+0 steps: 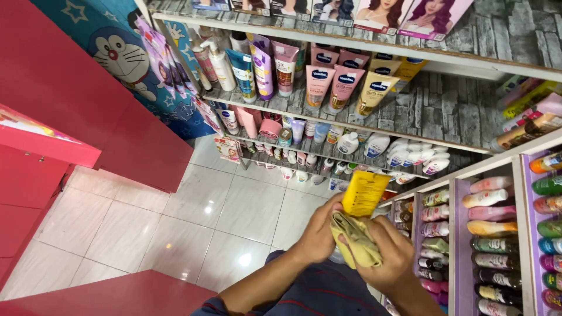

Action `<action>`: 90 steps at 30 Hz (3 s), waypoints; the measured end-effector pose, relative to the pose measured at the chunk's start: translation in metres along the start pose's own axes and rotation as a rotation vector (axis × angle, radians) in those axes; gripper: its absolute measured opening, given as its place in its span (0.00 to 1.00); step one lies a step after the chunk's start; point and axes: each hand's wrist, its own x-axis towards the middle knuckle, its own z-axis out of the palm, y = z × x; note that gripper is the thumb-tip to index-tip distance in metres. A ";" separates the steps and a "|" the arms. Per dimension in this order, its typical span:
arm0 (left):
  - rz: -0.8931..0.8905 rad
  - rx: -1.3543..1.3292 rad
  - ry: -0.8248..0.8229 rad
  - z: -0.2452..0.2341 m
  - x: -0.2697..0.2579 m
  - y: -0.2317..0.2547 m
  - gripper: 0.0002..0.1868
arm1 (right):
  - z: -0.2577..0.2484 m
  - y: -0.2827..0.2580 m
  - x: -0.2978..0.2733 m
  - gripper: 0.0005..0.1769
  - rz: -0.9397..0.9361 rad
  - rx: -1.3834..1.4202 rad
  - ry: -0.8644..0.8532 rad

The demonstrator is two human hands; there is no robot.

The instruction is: Cleaning and dusting beauty products on a shelf using a cloth.

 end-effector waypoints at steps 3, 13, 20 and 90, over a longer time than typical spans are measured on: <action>0.076 0.299 0.047 0.004 -0.005 0.002 0.24 | -0.009 0.019 0.008 0.13 0.090 0.002 0.134; -0.006 0.000 0.079 -0.002 -0.009 0.005 0.28 | 0.004 0.017 -0.010 0.14 0.094 0.095 0.046; 0.100 0.158 -0.017 0.009 -0.013 0.026 0.28 | -0.020 0.009 0.033 0.13 0.108 -0.009 0.140; 0.093 0.210 0.039 0.043 0.052 -0.029 0.28 | -0.047 0.067 0.009 0.15 0.188 0.198 0.238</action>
